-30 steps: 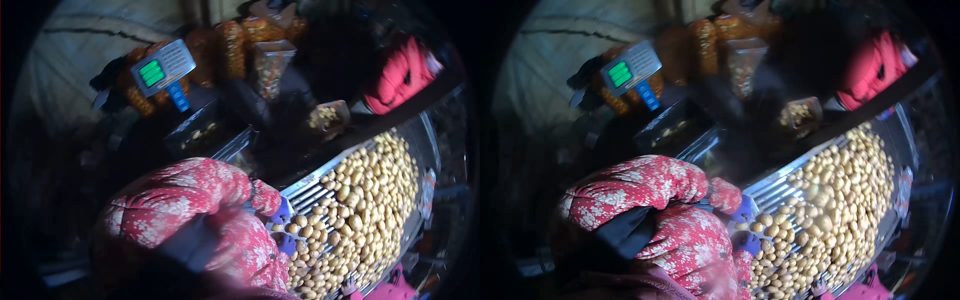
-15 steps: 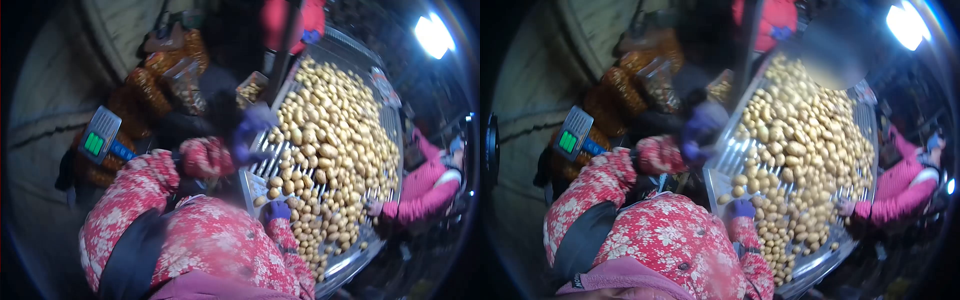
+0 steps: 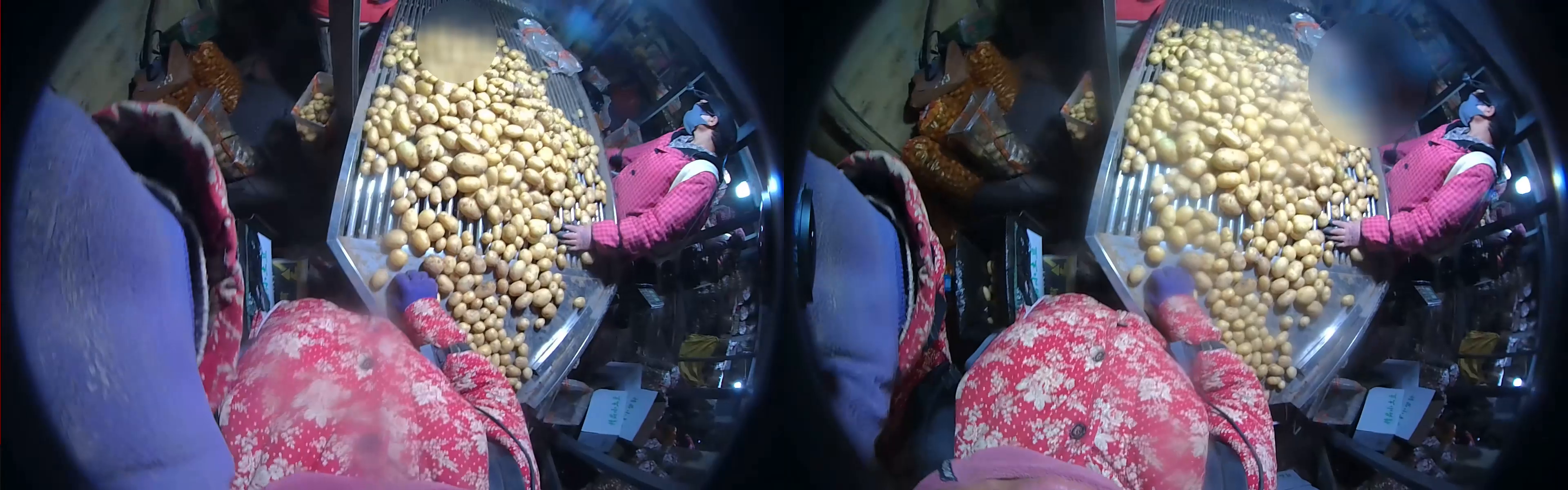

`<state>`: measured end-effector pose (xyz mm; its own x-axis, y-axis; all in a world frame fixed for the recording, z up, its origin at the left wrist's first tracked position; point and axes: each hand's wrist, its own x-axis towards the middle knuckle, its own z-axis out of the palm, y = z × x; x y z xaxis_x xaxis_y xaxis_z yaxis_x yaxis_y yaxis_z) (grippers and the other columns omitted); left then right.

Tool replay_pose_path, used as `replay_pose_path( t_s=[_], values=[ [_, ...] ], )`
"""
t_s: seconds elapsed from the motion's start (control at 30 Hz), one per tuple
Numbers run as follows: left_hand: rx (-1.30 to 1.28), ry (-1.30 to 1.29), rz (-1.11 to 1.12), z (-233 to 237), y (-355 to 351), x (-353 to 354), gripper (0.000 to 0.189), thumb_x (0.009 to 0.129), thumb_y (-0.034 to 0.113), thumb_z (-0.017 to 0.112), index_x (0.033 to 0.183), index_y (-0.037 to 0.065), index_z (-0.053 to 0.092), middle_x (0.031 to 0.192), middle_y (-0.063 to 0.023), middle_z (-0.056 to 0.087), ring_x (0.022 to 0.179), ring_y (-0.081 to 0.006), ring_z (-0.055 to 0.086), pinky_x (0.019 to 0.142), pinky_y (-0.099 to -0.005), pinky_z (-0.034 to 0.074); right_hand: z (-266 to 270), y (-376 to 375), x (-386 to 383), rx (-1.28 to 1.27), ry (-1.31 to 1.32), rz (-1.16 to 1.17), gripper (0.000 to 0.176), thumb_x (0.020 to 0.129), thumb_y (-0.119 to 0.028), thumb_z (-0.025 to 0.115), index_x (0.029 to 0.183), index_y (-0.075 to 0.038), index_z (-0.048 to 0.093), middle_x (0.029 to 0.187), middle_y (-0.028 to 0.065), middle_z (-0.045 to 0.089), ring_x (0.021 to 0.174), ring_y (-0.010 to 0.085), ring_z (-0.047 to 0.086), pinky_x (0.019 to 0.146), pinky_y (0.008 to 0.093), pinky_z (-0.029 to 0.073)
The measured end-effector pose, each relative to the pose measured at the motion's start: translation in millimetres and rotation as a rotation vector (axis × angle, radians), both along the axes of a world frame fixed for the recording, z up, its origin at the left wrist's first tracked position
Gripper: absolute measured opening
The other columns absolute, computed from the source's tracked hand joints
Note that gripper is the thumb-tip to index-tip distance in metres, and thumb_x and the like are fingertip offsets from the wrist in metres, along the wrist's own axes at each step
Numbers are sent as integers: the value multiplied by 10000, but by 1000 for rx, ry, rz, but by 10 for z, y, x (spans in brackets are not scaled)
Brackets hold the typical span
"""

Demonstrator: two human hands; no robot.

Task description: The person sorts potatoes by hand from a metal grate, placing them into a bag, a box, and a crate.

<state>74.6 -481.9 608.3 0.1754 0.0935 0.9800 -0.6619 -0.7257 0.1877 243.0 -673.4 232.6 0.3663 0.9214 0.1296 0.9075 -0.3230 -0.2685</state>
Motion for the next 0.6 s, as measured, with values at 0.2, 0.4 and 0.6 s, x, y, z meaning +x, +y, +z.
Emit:
replay_pose_path(
  t_s=[0.2,0.4,0.6],
  values=[
    [-128,214,-43,-705,220,290,379,829,269,680,1117,44,579,1085,-136,583,1020,-280,553,908,-425,425,-34,-14,-75,-3,6,64,201,749,-273,653,892,-132,648,902,149,628,826,370,603,732,511,467],
    [-130,181,-43,-742,257,311,332,846,246,659,1089,35,576,1054,-135,584,989,-269,558,886,-423,433,-406,166,58,-115,-70,21,232,764,-275,659,957,-150,633,966,145,622,858,342,605,692,494,478],
    [-15,-30,63,-186,118,217,287,863,224,638,1061,26,573,1024,-134,584,958,-259,563,863,-420,441,-472,-10,44,-157,-51,49,271,779,-278,664,1023,-168,618,1029,142,616,889,315,607,651,477,489]
  ],
)
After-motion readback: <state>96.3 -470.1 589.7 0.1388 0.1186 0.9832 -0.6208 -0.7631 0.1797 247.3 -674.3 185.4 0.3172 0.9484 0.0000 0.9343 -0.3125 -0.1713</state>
